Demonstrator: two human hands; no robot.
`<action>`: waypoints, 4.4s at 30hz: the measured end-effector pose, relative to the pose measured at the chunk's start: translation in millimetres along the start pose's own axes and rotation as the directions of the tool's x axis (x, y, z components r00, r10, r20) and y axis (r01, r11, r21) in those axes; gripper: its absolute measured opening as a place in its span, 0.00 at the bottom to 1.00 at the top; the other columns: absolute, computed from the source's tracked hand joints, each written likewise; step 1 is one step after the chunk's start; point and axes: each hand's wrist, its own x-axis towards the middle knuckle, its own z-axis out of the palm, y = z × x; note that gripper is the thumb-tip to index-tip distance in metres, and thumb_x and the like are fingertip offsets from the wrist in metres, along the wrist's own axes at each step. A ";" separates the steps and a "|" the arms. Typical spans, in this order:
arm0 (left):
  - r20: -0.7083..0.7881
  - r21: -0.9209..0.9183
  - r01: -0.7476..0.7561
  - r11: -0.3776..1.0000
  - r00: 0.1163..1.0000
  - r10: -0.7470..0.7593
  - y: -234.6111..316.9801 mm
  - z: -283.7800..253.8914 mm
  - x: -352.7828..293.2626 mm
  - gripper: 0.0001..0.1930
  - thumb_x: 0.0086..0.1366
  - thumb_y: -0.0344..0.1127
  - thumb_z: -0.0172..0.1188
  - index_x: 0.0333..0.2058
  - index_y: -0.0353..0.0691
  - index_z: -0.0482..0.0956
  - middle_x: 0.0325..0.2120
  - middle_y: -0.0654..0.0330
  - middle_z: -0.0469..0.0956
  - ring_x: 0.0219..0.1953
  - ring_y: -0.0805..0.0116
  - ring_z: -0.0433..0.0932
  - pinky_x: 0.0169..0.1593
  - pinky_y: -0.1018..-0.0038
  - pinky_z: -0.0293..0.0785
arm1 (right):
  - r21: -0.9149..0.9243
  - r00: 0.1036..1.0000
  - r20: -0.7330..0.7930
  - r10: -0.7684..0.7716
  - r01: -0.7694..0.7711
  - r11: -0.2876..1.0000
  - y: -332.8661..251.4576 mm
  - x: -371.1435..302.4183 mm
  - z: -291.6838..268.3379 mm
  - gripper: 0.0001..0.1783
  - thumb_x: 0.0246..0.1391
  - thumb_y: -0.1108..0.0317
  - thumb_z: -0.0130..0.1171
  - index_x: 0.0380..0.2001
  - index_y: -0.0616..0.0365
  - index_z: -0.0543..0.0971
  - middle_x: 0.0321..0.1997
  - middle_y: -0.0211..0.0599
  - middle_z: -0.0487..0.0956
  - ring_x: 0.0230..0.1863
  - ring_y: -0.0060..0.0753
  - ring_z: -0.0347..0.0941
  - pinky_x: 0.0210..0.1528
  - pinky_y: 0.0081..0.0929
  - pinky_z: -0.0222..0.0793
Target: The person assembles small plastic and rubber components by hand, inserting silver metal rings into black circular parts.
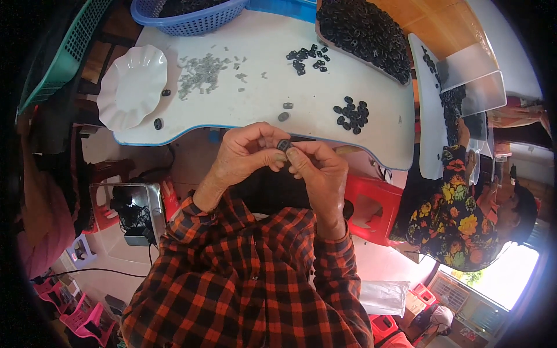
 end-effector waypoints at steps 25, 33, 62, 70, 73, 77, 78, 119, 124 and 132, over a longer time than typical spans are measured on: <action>0.009 -0.015 -0.027 1.000 1.000 0.027 -5.3 -0.4 0.9 0.15 0.57 0.25 0.62 0.44 0.30 0.73 0.33 0.60 0.78 0.32 0.79 0.77 0.31 0.84 0.77 | 0.099 0.997 0.035 0.066 -0.069 0.993 2.2 -2.3 2.9 0.09 0.55 0.68 0.57 0.33 0.64 0.78 0.26 0.30 0.78 0.23 0.13 0.67 0.25 0.12 0.63; -0.020 -0.084 -0.014 0.996 1.000 0.013 -5.0 0.2 0.6 0.15 0.58 0.24 0.61 0.44 0.30 0.73 0.33 0.60 0.78 0.33 0.78 0.77 0.32 0.84 0.75 | 0.152 1.000 0.009 0.023 -0.024 0.988 6.0 -3.0 7.3 0.09 0.56 0.68 0.57 0.33 0.64 0.78 0.25 0.28 0.77 0.23 0.12 0.67 0.26 0.11 0.62; -0.011 0.067 -0.096 0.993 0.995 0.097 -4.8 2.6 1.7 0.13 0.60 0.25 0.59 0.44 0.30 0.73 0.29 0.61 0.77 0.28 0.80 0.76 0.30 0.84 0.76 | 0.018 0.999 -0.046 -0.015 0.016 1.000 0.9 -3.8 11.1 0.07 0.57 0.70 0.55 0.32 0.62 0.77 0.25 0.29 0.78 0.23 0.12 0.67 0.24 0.11 0.63; -0.073 -0.065 -0.055 0.996 0.996 0.050 -2.2 -2.3 1.4 0.14 0.61 0.25 0.58 0.45 0.30 0.72 0.32 0.60 0.77 0.29 0.78 0.77 0.30 0.82 0.78 | 0.098 0.997 -0.076 -0.009 0.017 0.995 2.4 -6.5 12.8 0.07 0.57 0.70 0.56 0.34 0.63 0.78 0.26 0.31 0.79 0.22 0.15 0.69 0.24 0.11 0.64; -0.075 -0.063 -0.045 0.997 0.996 0.040 -3.1 -1.2 1.9 0.13 0.61 0.24 0.57 0.45 0.30 0.71 0.33 0.59 0.77 0.29 0.78 0.77 0.30 0.82 0.78 | 0.130 0.997 -0.083 -0.009 0.020 0.991 2.4 -6.4 12.6 0.08 0.57 0.70 0.56 0.35 0.64 0.78 0.26 0.32 0.79 0.22 0.15 0.70 0.24 0.12 0.65; -0.056 -0.041 -0.057 0.998 0.997 0.055 -7.3 -1.7 2.2 0.13 0.62 0.24 0.56 0.45 0.30 0.71 0.32 0.60 0.77 0.29 0.78 0.77 0.30 0.82 0.78 | 0.206 0.999 -0.053 0.005 0.006 0.979 -0.6 -6.1 14.0 0.09 0.57 0.70 0.55 0.36 0.65 0.78 0.27 0.33 0.79 0.24 0.16 0.71 0.25 0.13 0.66; -0.059 -0.052 -0.054 0.997 0.997 0.051 -7.4 -1.4 2.1 0.13 0.62 0.24 0.56 0.45 0.30 0.71 0.32 0.60 0.76 0.29 0.78 0.77 0.30 0.82 0.78 | 0.206 0.999 -0.053 0.005 0.006 0.978 0.3 -5.8 13.2 0.09 0.57 0.70 0.55 0.36 0.65 0.78 0.27 0.33 0.79 0.24 0.16 0.71 0.25 0.13 0.66; -0.022 -0.119 -0.015 0.993 1.000 0.012 -14.6 -4.6 5.0 0.14 0.61 0.24 0.57 0.46 0.30 0.71 0.34 0.59 0.76 0.31 0.76 0.77 0.32 0.82 0.78 | 0.093 0.993 -0.100 -0.067 0.076 0.993 10.3 -1.0 10.1 0.09 0.52 0.79 0.58 0.38 0.64 0.77 0.30 0.32 0.79 0.26 0.14 0.71 0.27 0.09 0.63; -0.021 -0.097 -0.004 0.995 1.000 0.002 -14.6 -3.4 5.1 0.14 0.61 0.24 0.57 0.45 0.30 0.71 0.32 0.60 0.76 0.32 0.77 0.77 0.33 0.82 0.78 | 0.124 0.992 -0.107 -0.072 0.085 0.989 10.3 -1.0 10.8 0.10 0.52 0.79 0.58 0.39 0.64 0.77 0.30 0.32 0.79 0.25 0.14 0.71 0.27 0.09 0.63; -0.034 -0.107 -0.036 0.994 0.999 0.032 -14.3 -3.2 5.0 0.13 0.60 0.22 0.58 0.44 0.29 0.73 0.32 0.60 0.76 0.31 0.79 0.76 0.33 0.83 0.78 | 0.105 0.996 -0.079 -0.052 0.061 0.993 9.4 -0.1 8.5 0.09 0.52 0.79 0.58 0.39 0.64 0.78 0.30 0.32 0.79 0.26 0.14 0.71 0.27 0.09 0.63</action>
